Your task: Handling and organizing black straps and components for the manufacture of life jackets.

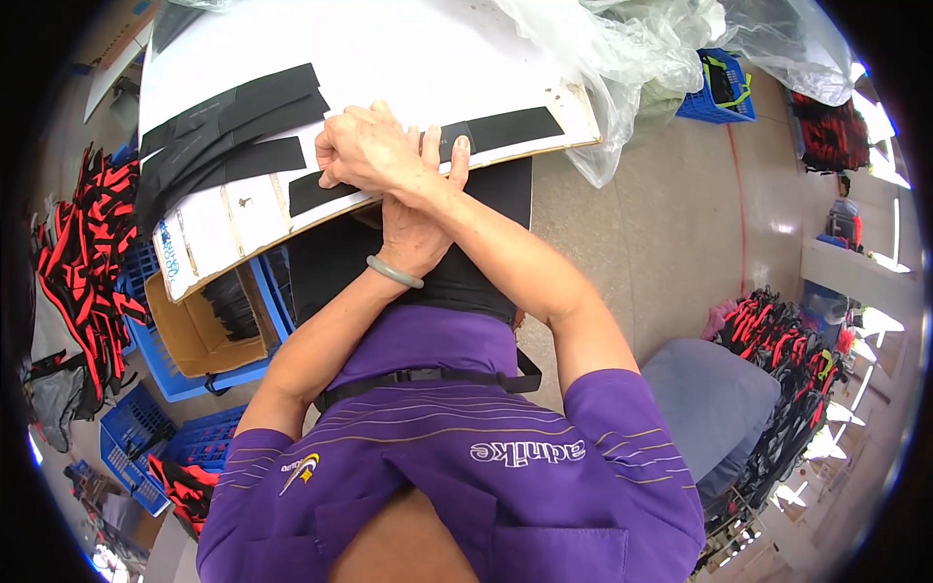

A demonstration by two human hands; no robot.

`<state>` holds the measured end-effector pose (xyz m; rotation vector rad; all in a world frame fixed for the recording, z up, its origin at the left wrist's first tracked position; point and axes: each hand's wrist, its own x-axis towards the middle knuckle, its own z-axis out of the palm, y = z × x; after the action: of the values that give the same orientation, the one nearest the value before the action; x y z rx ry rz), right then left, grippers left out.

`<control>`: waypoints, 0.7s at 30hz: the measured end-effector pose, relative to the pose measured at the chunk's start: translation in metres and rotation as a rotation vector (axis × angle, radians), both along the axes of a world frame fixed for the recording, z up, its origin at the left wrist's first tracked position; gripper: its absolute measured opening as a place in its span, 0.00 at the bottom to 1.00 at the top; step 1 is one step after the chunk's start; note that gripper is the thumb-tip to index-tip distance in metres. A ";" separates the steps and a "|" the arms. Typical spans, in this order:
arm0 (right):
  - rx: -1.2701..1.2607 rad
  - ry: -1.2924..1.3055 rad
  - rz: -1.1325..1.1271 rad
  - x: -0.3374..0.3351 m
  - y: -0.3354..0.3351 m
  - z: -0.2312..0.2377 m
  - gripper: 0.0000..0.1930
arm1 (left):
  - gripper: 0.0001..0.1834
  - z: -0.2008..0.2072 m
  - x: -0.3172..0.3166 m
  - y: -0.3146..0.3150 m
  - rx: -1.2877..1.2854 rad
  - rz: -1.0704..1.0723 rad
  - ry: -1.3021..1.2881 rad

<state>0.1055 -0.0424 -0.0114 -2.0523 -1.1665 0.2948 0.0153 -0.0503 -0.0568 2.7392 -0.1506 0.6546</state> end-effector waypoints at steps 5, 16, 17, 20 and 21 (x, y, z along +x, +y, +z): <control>-0.002 0.059 -0.022 -0.002 0.000 0.000 0.10 | 0.29 -0.001 0.000 0.000 0.002 -0.010 0.003; -0.146 0.015 0.027 -0.004 -0.006 0.011 0.09 | 0.28 0.005 -0.001 0.002 -0.011 -0.002 0.034; 0.027 0.203 -0.030 -0.004 -0.010 0.012 0.09 | 0.28 0.006 -0.001 0.002 -0.040 -0.010 0.059; 0.373 0.553 -0.155 0.003 -0.036 0.016 0.08 | 0.29 0.009 -0.004 0.004 -0.019 -0.062 0.065; 0.345 0.545 -0.299 0.003 -0.047 0.016 0.08 | 0.30 0.010 -0.006 0.005 -0.028 -0.077 0.045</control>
<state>0.1086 -0.0895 0.0048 -1.6629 -0.5269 0.4369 0.0096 -0.0450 -0.0467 2.7036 -0.2332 0.5694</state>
